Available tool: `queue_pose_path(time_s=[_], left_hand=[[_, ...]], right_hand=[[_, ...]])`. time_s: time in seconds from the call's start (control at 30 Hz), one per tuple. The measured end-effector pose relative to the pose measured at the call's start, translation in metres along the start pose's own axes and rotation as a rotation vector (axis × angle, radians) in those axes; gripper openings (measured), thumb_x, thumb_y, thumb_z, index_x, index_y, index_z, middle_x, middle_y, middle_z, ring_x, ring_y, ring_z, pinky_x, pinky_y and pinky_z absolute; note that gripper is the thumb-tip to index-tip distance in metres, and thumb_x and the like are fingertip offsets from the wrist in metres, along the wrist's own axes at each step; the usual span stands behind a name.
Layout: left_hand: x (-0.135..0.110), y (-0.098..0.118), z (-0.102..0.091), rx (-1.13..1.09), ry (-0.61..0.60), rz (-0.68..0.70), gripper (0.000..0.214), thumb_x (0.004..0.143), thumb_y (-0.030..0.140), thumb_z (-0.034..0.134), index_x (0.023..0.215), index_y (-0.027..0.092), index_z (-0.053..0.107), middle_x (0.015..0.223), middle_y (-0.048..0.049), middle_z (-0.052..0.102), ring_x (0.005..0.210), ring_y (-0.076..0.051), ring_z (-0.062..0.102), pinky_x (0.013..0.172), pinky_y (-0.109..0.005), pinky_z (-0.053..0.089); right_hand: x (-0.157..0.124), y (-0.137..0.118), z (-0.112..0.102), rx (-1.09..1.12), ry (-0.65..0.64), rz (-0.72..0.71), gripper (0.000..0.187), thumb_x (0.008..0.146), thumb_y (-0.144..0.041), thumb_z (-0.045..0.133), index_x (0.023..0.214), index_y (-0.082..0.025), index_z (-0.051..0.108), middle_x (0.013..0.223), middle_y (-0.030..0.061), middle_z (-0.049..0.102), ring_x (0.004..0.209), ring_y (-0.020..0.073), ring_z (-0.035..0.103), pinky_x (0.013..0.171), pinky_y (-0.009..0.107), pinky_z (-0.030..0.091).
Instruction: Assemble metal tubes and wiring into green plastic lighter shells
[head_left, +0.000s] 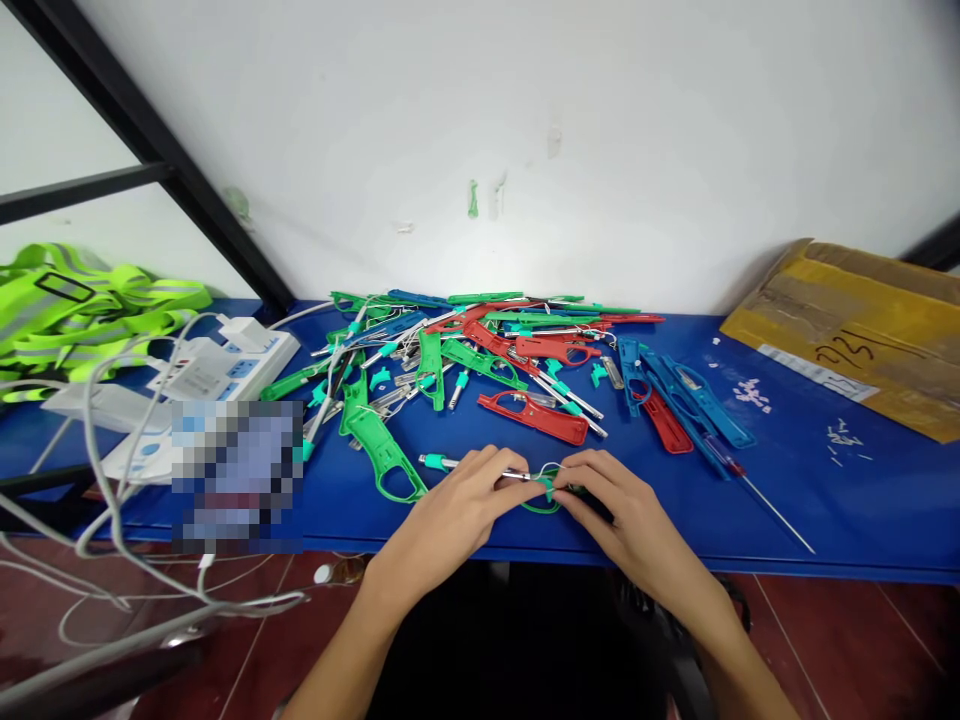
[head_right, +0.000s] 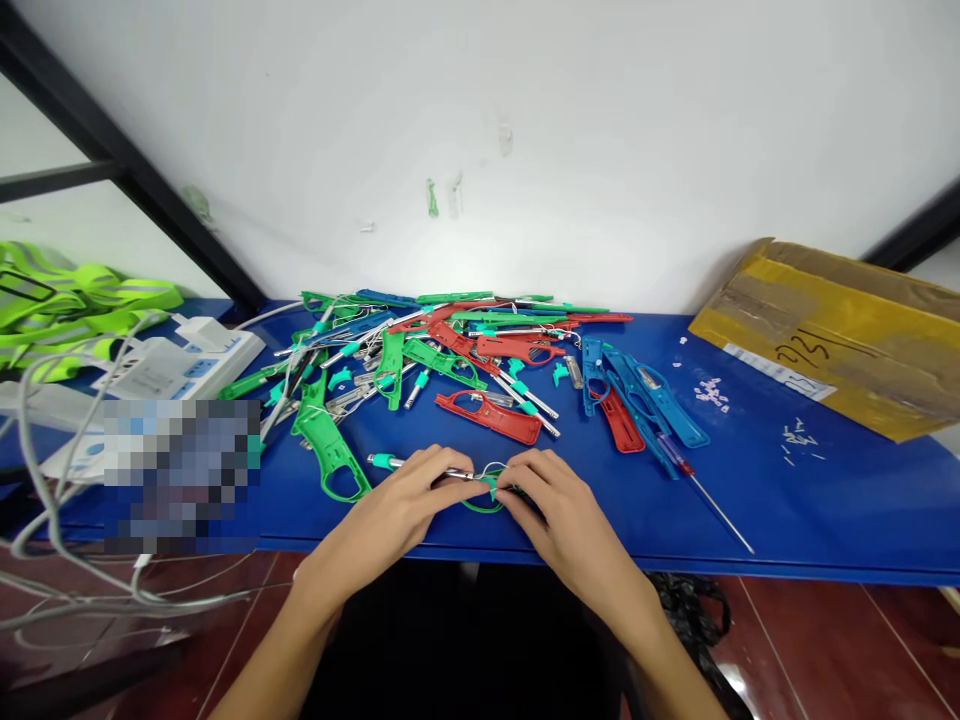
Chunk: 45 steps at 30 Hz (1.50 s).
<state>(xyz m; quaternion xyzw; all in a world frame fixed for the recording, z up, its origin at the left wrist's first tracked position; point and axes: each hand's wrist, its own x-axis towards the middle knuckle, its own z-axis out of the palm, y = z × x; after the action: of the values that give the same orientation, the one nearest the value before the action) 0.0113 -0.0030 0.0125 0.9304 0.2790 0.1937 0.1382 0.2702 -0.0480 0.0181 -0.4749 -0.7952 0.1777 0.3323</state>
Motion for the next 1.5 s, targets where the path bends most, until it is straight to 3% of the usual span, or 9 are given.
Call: queue_pose_path(time_s=[0.33, 0.57, 0.77, 0.87, 1.1, 1.3, 1.5], left_hand=[[0.002, 0.001, -0.002, 0.036, 0.033, 0.022, 0.064, 0.097, -0.01, 0.048, 0.144, 0.029, 0.066, 0.133, -0.0076, 0.066, 0.12, -0.025, 0.066, 0.115, -0.052, 0.056], [-0.001, 0.001, -0.002, -0.014, 0.012, 0.001, 0.065, 0.1, -0.01, 0.045, 0.15, 0.03, 0.059, 0.137, -0.0066, 0.068, 0.127, -0.025, 0.068, 0.12, -0.053, 0.054], [0.003, 0.003, -0.001, -0.12, 0.117, -0.089, 0.024, 0.115, 0.013, 0.051, 0.132, 0.024, 0.062, 0.13, -0.0055, 0.076, 0.119, -0.024, 0.072, 0.118, -0.05, 0.053], [0.005, 0.005, -0.001, -0.131, 0.145, -0.056, 0.02, 0.115, 0.016, 0.053, 0.13, 0.024, 0.064, 0.128, -0.0046, 0.077, 0.117, -0.023, 0.073, 0.119, -0.048, 0.051], [0.01, 0.004, -0.002, -0.044, 0.16, -0.015, 0.008, 0.113, 0.026, 0.063, 0.118, 0.02, 0.064, 0.118, -0.0051, 0.077, 0.106, -0.023, 0.073, 0.1, -0.042, 0.055], [0.02, 0.001, -0.003, 0.113, 0.169, 0.097, 0.022, 0.113, 0.039, 0.061, 0.11, 0.018, 0.062, 0.106, -0.0052, 0.076, 0.095, -0.023, 0.071, 0.084, -0.037, 0.053], [0.027, 0.002, 0.0, 0.25, 0.186, 0.146, 0.024, 0.116, 0.035, 0.056, 0.103, 0.017, 0.063, 0.095, -0.004, 0.073, 0.085, -0.021, 0.068, 0.08, -0.037, 0.053]], right_hand=[[-0.003, 0.0, -0.003, -0.05, -0.006, -0.079, 0.03, 0.113, -0.021, 0.058, 0.133, -0.034, 0.075, 0.127, 0.0056, 0.077, 0.112, 0.023, 0.074, 0.097, 0.039, 0.063], [-0.005, 0.003, -0.002, -0.047, -0.03, -0.079, 0.037, 0.111, -0.019, 0.06, 0.141, -0.036, 0.073, 0.13, 0.0062, 0.075, 0.116, 0.0233, 0.072, 0.1, 0.042, 0.063], [-0.007, 0.002, -0.002, -0.054, -0.086, -0.048, 0.039, 0.11, -0.017, 0.061, 0.141, -0.036, 0.073, 0.134, 0.0068, 0.073, 0.121, 0.0244, 0.07, 0.106, 0.045, 0.062], [-0.007, 0.002, -0.001, -0.046, -0.076, -0.047, 0.031, 0.11, -0.02, 0.061, 0.134, -0.033, 0.075, 0.132, 0.0071, 0.073, 0.121, 0.0245, 0.07, 0.106, 0.046, 0.061], [-0.005, 0.004, 0.0, -0.018, -0.037, -0.062, 0.021, 0.112, -0.026, 0.062, 0.125, -0.03, 0.078, 0.127, 0.0074, 0.077, 0.116, 0.0247, 0.072, 0.101, 0.045, 0.064], [-0.004, 0.006, -0.002, -0.002, 0.0, -0.092, 0.026, 0.111, -0.027, 0.063, 0.129, -0.033, 0.08, 0.125, 0.007, 0.079, 0.114, 0.0245, 0.075, 0.098, 0.043, 0.067], [-0.004, 0.006, -0.001, 0.027, 0.017, -0.109, 0.026, 0.111, -0.026, 0.064, 0.13, -0.035, 0.08, 0.124, 0.0048, 0.079, 0.114, 0.0219, 0.074, 0.098, 0.037, 0.066]])
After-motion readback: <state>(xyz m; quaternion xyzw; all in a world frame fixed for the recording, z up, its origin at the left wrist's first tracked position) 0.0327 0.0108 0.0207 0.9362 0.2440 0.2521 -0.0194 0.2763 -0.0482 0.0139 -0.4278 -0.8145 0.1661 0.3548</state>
